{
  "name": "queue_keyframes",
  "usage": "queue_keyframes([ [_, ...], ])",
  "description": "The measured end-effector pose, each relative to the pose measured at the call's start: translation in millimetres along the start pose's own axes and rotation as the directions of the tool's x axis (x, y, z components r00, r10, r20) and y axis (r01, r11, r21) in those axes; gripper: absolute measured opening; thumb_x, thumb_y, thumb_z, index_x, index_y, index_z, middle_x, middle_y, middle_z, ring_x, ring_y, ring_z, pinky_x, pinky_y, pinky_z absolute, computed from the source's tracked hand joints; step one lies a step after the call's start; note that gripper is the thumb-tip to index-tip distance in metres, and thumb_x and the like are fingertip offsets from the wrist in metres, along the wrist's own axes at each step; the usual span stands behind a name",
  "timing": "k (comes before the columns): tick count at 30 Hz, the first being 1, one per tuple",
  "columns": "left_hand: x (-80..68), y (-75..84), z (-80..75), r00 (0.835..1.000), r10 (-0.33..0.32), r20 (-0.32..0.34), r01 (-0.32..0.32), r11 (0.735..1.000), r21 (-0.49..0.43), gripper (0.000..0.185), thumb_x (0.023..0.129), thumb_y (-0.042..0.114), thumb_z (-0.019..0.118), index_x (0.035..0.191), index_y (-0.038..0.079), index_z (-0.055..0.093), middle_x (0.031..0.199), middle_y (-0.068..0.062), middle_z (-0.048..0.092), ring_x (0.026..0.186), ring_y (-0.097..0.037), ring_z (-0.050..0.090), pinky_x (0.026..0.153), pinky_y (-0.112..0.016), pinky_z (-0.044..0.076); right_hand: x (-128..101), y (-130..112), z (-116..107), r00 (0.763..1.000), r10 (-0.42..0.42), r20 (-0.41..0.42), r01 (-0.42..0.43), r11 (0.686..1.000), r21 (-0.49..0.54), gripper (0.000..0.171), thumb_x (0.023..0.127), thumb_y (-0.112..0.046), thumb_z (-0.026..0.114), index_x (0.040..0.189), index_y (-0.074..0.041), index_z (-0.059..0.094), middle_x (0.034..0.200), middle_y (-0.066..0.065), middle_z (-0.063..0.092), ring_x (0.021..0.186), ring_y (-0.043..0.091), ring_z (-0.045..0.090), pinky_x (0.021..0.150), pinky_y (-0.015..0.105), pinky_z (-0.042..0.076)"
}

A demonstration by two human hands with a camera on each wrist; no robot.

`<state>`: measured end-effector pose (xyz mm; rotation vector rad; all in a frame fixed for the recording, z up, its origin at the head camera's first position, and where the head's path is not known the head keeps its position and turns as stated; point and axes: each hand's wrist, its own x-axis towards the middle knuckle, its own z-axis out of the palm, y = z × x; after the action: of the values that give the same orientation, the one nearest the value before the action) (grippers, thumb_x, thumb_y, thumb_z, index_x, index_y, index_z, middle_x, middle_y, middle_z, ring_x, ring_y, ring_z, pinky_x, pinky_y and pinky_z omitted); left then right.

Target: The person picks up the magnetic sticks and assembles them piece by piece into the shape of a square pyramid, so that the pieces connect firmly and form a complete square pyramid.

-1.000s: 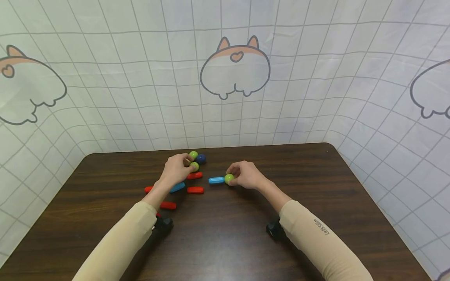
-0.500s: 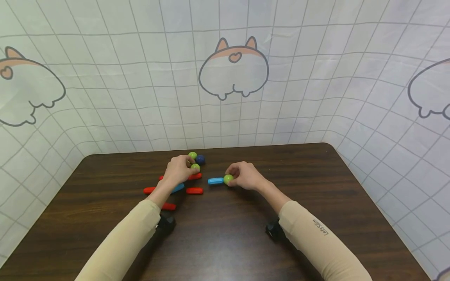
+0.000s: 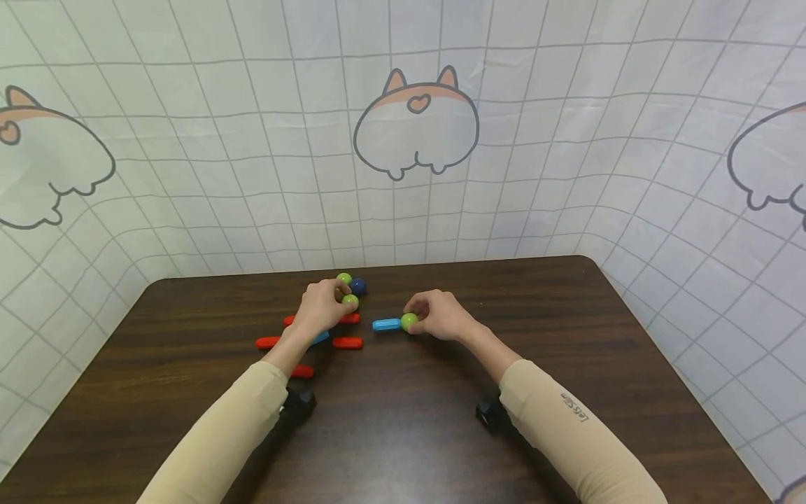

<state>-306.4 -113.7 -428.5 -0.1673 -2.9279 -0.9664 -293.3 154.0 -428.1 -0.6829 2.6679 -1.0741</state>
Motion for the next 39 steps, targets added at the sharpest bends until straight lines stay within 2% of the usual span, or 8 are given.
queue_keyframes([
  [9, -5.5, 5.5, -1.4, 0.996, 0.073, -0.041, -0.075, 0.996, -0.047, 0.028, 0.091, 0.014, 0.076, 0.116, 0.003, 0.073, 0.107, -0.011, 0.073, 0.087, -0.025, 0.063, 0.076, -0.038, 0.055, -3.2, 5.4, -4.4, 1.000, 0.012, -0.009, -0.012, 1.000, -0.016, 0.029, 0.090, -0.013, 0.082, 0.116, -0.006, 0.072, 0.107, 0.003, 0.072, 0.102, 0.024, 0.068, 0.086, 0.041, 0.056],
  [18, -12.8, 14.1, 1.9, 0.990, 0.136, -0.039, -0.139, 0.984, -0.108, 0.027, 0.089, 0.005, 0.077, 0.115, 0.001, 0.075, 0.110, -0.016, 0.073, 0.095, -0.027, 0.067, 0.075, -0.036, 0.059, -9.1, 11.0, -9.7, 0.999, 0.024, -0.026, -0.025, 1.000, -0.018, 0.028, 0.090, -0.013, 0.082, 0.116, -0.006, 0.073, 0.106, 0.004, 0.072, 0.101, 0.025, 0.068, 0.085, 0.041, 0.056],
  [24, -17.4, 20.1, 3.3, 0.988, 0.157, 0.010, -0.155, 0.980, -0.124, 0.028, 0.089, 0.004, 0.076, 0.117, 0.001, 0.074, 0.108, -0.015, 0.073, 0.090, -0.025, 0.066, 0.078, -0.038, 0.057, -11.8, 14.6, -11.6, 0.999, 0.036, -0.028, -0.037, 0.999, -0.021, 0.029, 0.090, -0.013, 0.081, 0.117, -0.007, 0.073, 0.106, 0.003, 0.072, 0.102, 0.025, 0.067, 0.087, 0.042, 0.055],
  [31, -20.5, 27.1, 10.1, 0.979, 0.197, 0.056, -0.188, 0.973, -0.137, 0.032, 0.087, 0.003, 0.079, 0.118, 0.000, 0.072, 0.109, -0.012, 0.074, 0.096, -0.025, 0.067, 0.086, -0.041, 0.056, -14.2, 19.3, -14.3, 0.999, 0.036, -0.032, -0.037, 0.999, -0.019, 0.028, 0.090, -0.013, 0.081, 0.117, -0.006, 0.072, 0.107, 0.003, 0.072, 0.102, 0.025, 0.067, 0.087, 0.042, 0.056],
  [39, -21.9, 35.3, 15.7, 0.974, 0.200, 0.103, -0.188, 0.976, -0.113, 0.035, 0.086, 0.006, 0.083, 0.118, -0.003, 0.071, 0.107, -0.012, 0.073, 0.095, -0.026, 0.069, 0.083, -0.038, 0.057, -12.8, 21.3, -15.9, 0.999, 0.030, -0.040, -0.031, 0.999, -0.021, 0.028, 0.090, -0.012, 0.081, 0.116, -0.006, 0.073, 0.107, 0.004, 0.072, 0.101, 0.025, 0.068, 0.085, 0.041, 0.056],
])
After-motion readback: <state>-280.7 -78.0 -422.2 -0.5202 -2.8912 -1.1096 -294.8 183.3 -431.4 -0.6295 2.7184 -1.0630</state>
